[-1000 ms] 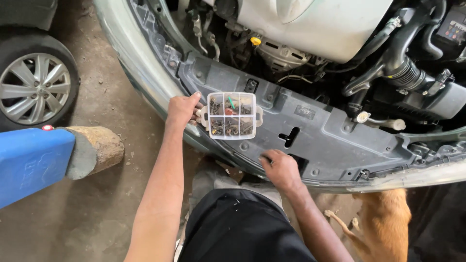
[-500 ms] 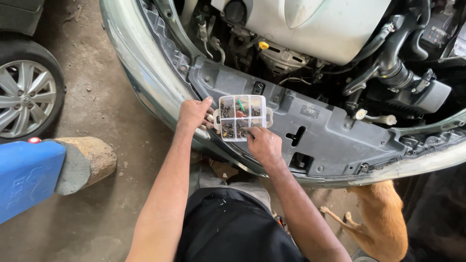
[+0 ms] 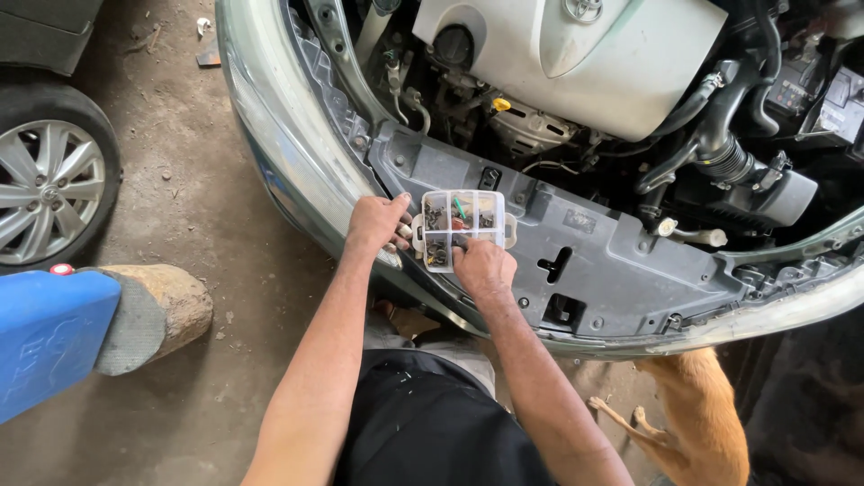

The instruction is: The person works on the front of a car with the hood open, using a screwdriver to remove and install screws into the plastic radiator cover. They select screws from a small compartmentalized box and place them into the cover while occasionally interacting with another person standing nearby.

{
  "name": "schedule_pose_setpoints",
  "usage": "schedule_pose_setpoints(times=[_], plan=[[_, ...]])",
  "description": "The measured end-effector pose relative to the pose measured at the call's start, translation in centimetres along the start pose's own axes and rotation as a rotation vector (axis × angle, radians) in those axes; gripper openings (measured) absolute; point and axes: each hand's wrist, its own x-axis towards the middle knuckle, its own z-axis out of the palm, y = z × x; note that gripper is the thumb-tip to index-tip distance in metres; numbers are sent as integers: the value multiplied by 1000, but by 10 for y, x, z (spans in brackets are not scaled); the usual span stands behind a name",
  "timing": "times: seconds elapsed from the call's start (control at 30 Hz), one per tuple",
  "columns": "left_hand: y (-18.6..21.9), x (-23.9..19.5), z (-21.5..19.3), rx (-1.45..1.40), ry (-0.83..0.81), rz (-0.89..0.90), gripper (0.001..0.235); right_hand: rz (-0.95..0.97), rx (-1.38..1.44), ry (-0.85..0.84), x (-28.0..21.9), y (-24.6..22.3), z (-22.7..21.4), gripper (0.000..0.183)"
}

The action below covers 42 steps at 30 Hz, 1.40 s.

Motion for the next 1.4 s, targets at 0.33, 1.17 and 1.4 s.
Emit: schedule_pose_setpoints(times=[0.33, 1.17, 1.4], plan=[[-5, 0, 0, 7, -16, 24, 49, 39, 52, 23, 3, 6, 7, 28], [-8, 3, -5, 26, -48, 31, 50, -302, -225, 22, 1, -36, 11, 22], [-4, -1, -5, 37, -37, 20, 49, -293, -172, 65, 1, -32, 10, 23]])
